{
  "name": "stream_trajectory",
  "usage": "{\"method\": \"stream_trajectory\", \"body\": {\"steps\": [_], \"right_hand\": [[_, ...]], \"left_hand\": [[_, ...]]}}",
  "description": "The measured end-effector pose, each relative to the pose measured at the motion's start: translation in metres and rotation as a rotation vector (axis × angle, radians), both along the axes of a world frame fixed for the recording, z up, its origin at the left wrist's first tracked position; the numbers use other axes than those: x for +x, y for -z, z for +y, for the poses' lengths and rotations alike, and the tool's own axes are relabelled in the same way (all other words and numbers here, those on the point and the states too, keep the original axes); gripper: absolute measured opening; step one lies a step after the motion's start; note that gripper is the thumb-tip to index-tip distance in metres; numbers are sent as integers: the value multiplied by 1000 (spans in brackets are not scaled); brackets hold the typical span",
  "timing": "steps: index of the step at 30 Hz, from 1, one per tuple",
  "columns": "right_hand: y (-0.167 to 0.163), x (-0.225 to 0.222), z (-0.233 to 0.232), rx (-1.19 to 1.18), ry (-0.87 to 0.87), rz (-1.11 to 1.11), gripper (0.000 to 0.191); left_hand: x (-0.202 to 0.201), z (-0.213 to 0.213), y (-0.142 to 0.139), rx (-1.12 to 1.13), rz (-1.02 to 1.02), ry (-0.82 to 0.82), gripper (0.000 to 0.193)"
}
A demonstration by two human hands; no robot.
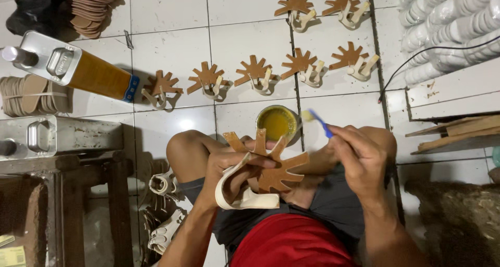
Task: The person sits on the floor and paints star-shaped wooden decorations with a yellowish liquid using a small brush. They repeatedly dip the brush into a small bowl, apply the liquid to each piece, and place the finished items on the floor in rows.
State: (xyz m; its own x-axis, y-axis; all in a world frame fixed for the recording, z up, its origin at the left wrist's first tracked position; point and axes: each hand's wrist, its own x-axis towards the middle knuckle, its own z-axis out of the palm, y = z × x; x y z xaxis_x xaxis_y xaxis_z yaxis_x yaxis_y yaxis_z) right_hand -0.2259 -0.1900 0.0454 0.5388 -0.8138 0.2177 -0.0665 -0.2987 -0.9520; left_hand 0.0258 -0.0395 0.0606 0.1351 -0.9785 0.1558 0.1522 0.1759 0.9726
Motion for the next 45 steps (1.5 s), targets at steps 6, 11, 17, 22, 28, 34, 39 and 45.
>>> {"method": "stream_trajectory", "body": {"steps": [6,11,17,22,28,34,39,45], "right_hand": [[20,26,20,629,-71,-461,4],[16,27,14,702,133,-358,11],[5,33,31,260,-74,-45,9],[-7,29,3,258,1,-225,22],[-18,13,-1,-197,-210,91,20],[-20,21,5,-184,-164,82,22],[-27,18,7,-164,-182,167,25],[-37,15,8,-201,-167,160,23]], "left_hand": [[-17,5,17,-55,129,-33,40],[-22,13,24,217,1129,-219,37],[-30,14,41,470,581,33,24],[-24,20,34,498,515,-72,13],[-21,20,16,466,357,-152,14],[-22,18,1,455,435,-66,48],[-20,17,-6,439,467,-56,58],[-20,18,-1,378,518,55,58]]}}
